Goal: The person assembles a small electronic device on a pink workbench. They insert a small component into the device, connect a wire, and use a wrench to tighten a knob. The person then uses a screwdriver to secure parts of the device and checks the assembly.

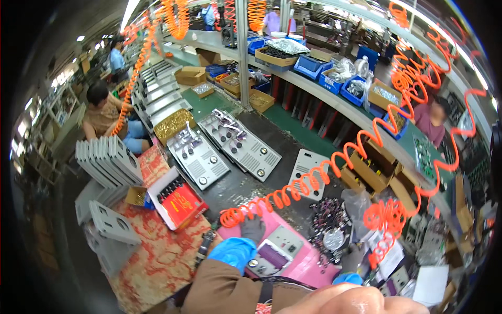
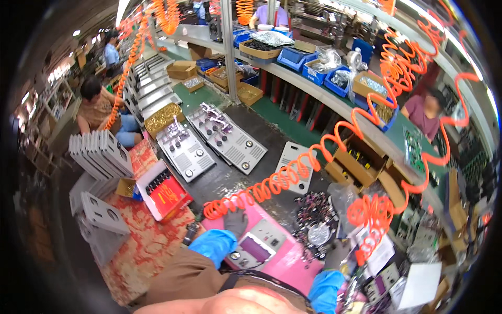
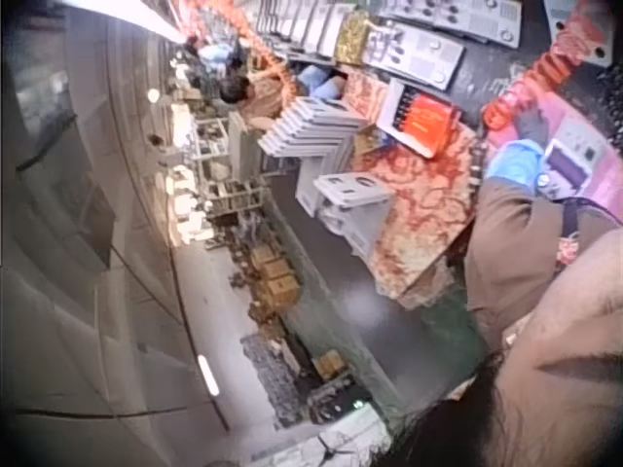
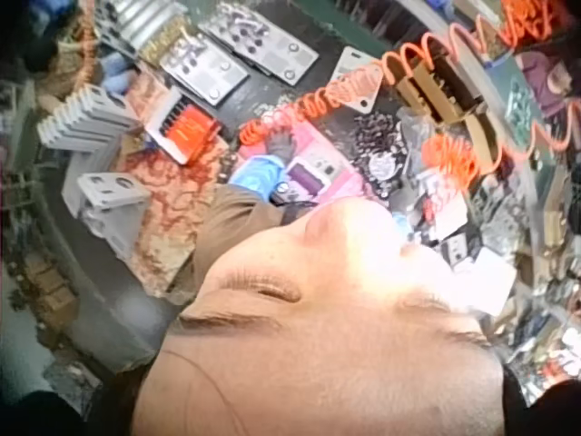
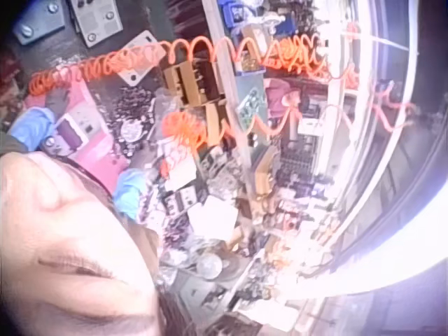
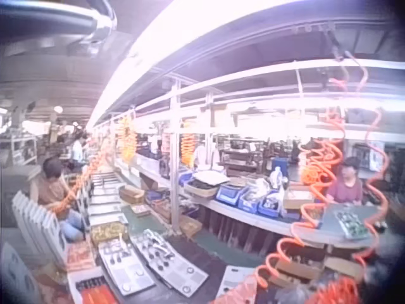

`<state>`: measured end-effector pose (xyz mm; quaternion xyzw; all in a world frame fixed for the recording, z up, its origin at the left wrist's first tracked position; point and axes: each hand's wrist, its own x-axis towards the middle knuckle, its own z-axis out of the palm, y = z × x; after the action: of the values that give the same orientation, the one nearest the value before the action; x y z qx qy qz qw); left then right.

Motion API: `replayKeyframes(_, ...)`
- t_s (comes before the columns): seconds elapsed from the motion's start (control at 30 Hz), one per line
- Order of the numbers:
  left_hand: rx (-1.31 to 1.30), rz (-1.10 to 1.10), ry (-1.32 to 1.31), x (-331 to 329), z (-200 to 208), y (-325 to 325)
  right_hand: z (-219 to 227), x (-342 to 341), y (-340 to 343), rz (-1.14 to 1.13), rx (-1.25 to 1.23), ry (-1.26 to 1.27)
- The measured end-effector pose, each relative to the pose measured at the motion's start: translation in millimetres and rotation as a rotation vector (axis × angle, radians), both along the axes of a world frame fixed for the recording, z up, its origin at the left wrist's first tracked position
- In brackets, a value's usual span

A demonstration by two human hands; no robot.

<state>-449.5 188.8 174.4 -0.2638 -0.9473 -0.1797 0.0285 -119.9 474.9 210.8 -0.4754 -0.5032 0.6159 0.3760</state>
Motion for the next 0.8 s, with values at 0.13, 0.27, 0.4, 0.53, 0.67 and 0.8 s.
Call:
replayKeyframes(0.13, 0.111, -0.077, -0.129, -11.8, -14.5, -18.4, 31.2, 4.2, -153.2, 0.199, -0.295, 0.122)
replayKeyframes(0.27, 0.465, -0.114, -0.150, 7.6, 22.7, -27.5, 79.6, -9.8, -230.6, 0.081, -0.422, 0.222)
replayKeyframes(0.4, 0.745, -0.518, -0.270, 87.4, 99.4, -34.4, 46.6, -16.2, -242.6, 0.394, -0.014, 0.044)
replayKeyframes(0.53, 0.493, -0.931, -0.555, 142.5, 127.8, -42.5, 121.6, -67.1, -269.3, 0.591, 0.556, -0.072)
replayKeyframes(0.67, 0.331, -1.092, -0.691, 139.0, 128.7, -45.8, 101.3, -42.8, -301.8, 0.413, 0.291, 0.119)
replayKeyframes(0.8, 0.304, -1.152, -0.748, 146.2, 131.6, -59.8, 45.7, 2.7, -306.0, 0.413, -0.585, 0.580)
